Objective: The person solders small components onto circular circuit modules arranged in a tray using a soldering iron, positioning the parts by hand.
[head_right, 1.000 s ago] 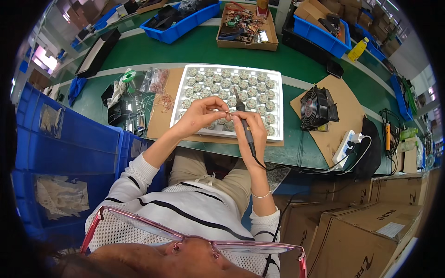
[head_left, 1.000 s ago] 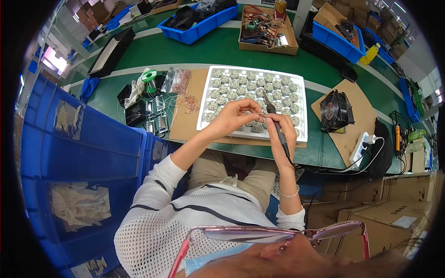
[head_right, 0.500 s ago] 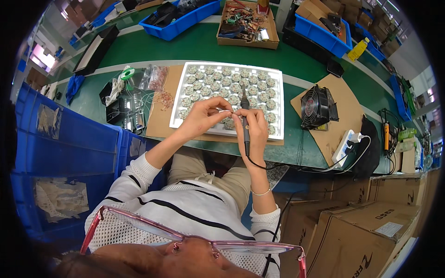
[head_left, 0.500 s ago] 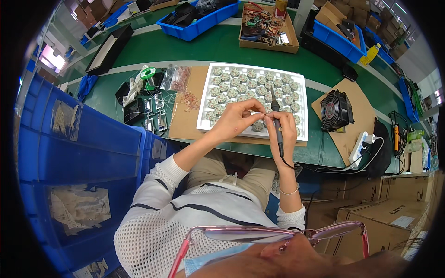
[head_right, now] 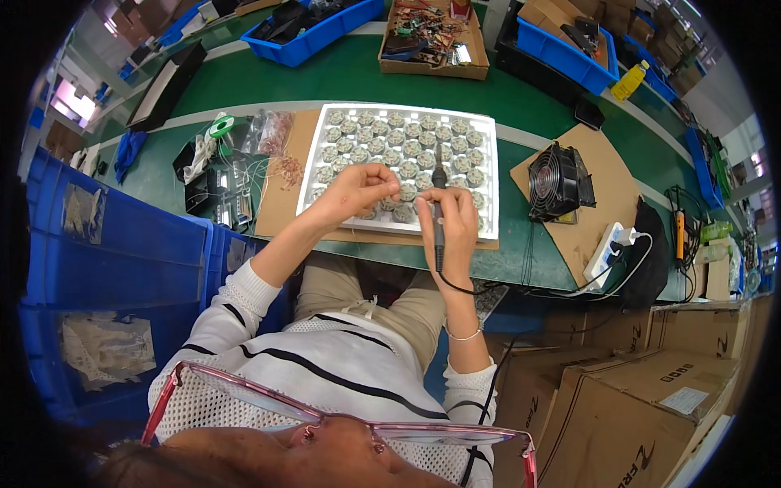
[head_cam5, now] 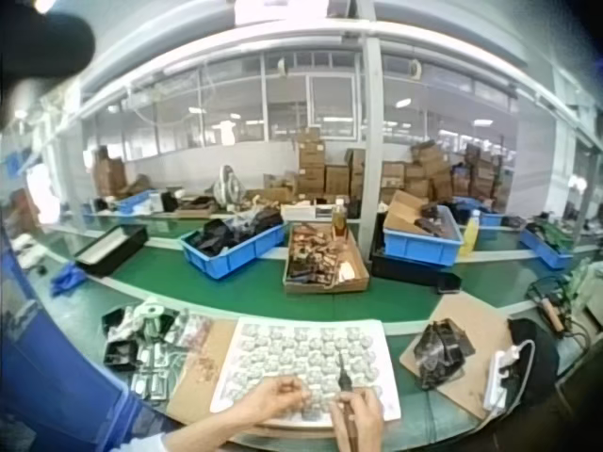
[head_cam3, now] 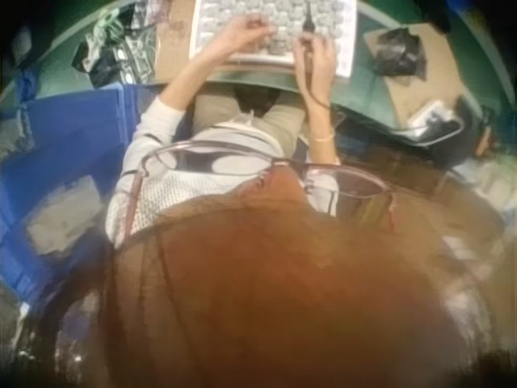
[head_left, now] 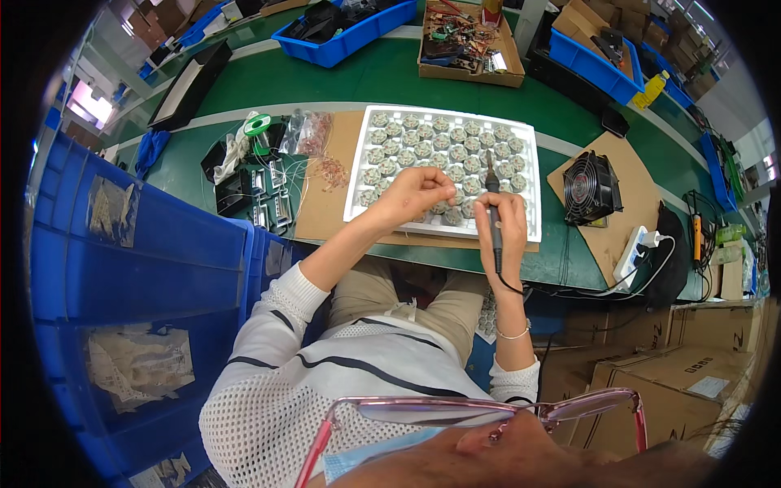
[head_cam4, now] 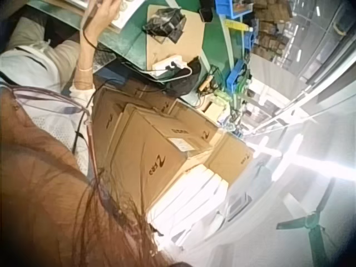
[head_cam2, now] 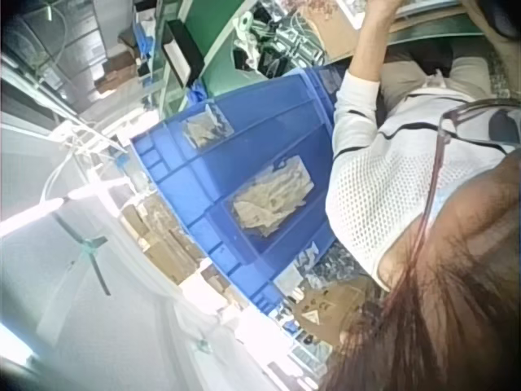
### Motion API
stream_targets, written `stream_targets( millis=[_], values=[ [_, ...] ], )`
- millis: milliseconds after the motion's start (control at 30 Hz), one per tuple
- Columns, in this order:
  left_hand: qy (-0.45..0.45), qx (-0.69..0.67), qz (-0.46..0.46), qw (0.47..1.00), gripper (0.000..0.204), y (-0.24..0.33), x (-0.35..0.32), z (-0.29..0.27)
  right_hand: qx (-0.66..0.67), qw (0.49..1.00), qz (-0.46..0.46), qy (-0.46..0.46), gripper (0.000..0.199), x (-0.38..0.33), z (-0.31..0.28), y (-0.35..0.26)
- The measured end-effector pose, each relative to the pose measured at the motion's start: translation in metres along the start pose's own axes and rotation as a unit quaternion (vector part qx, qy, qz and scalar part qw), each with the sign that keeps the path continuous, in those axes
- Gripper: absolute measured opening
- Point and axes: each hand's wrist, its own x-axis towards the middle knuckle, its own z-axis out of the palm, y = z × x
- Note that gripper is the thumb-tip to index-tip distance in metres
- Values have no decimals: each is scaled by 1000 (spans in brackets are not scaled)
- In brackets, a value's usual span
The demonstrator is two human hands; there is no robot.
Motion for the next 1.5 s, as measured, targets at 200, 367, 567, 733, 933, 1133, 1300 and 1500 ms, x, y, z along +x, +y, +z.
stream_targets(
  millis=[200,367,567,733,933,1133,1300,1500],
  values=[
    [40,83,33,995,15,-29,10,-14,51,996,69,9,17,-13,-15,-1],
    [64,235,69,967,22,-31,12,-10,159,974,158,32,21,-22,-26,6],
    [50,311,41,948,26,-18,13,-5,152,977,151,9,19,-34,-32,27],
    [31,367,33,929,26,-7,16,-2,167,975,144,-18,17,-39,-36,29],
    [15,430,30,902,25,-9,25,-2,173,975,139,-30,15,-44,-38,25],
    [-39,410,-1,911,27,-4,41,-14,202,962,183,-19,14,-41,-39,16],
    [-78,380,-15,922,28,-10,53,-19,184,968,167,-22,15,-42,-39,20],
    [-73,411,-21,908,27,-11,52,-16,183,969,167,-21,15,-42,-39,20]
  ],
)
